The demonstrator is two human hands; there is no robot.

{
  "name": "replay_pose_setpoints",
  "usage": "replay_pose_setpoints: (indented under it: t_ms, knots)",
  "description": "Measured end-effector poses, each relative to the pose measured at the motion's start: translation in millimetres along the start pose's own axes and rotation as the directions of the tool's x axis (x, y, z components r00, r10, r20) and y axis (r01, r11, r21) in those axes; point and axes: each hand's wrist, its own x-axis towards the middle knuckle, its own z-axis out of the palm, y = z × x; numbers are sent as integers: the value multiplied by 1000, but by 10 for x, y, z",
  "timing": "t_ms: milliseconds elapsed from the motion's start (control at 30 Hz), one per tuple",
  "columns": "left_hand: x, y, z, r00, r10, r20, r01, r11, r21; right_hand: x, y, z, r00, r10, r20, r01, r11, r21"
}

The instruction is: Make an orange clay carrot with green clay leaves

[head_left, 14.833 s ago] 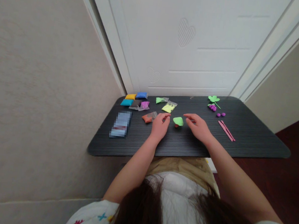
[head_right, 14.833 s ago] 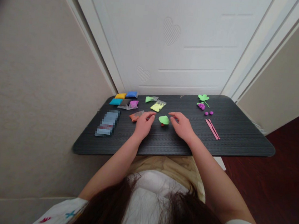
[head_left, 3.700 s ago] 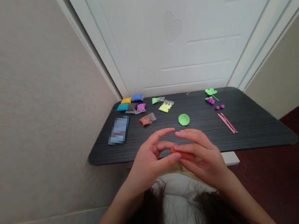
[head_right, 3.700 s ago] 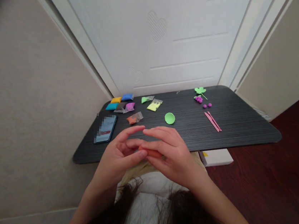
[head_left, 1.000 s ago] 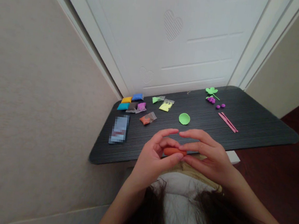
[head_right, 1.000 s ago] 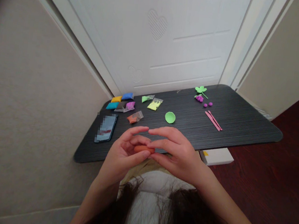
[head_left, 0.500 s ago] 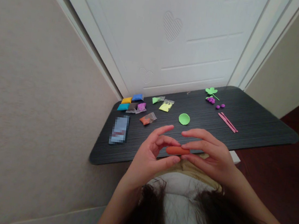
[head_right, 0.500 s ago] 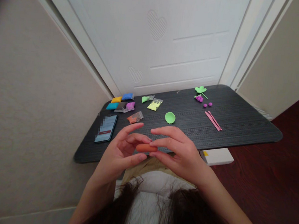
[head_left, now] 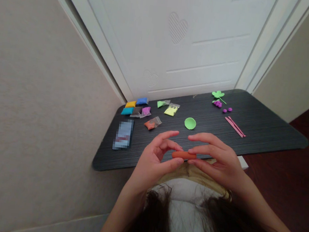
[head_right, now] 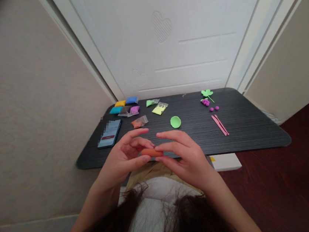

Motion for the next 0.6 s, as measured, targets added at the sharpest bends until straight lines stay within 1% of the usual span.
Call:
replay_pose_setpoints:
  t_ms: [233,400,500,600]
  knots:
    - [14,-12,-8,1000,-11,8,11,1000,7,1,-6,18,998,46,46,-46,999,12]
    - [16,-25,-25,998,-50,49,49,999,16,-14,18,26,995,63,79,-64,998,16]
    - [40,-83,-49,994,-72,79,70,997,28,-7,36,29,991,85,99,-89,996,30]
    - [96,-202,-69,992,-78,96,73,996,60,17,80,63,982,134,134,-142,988,53]
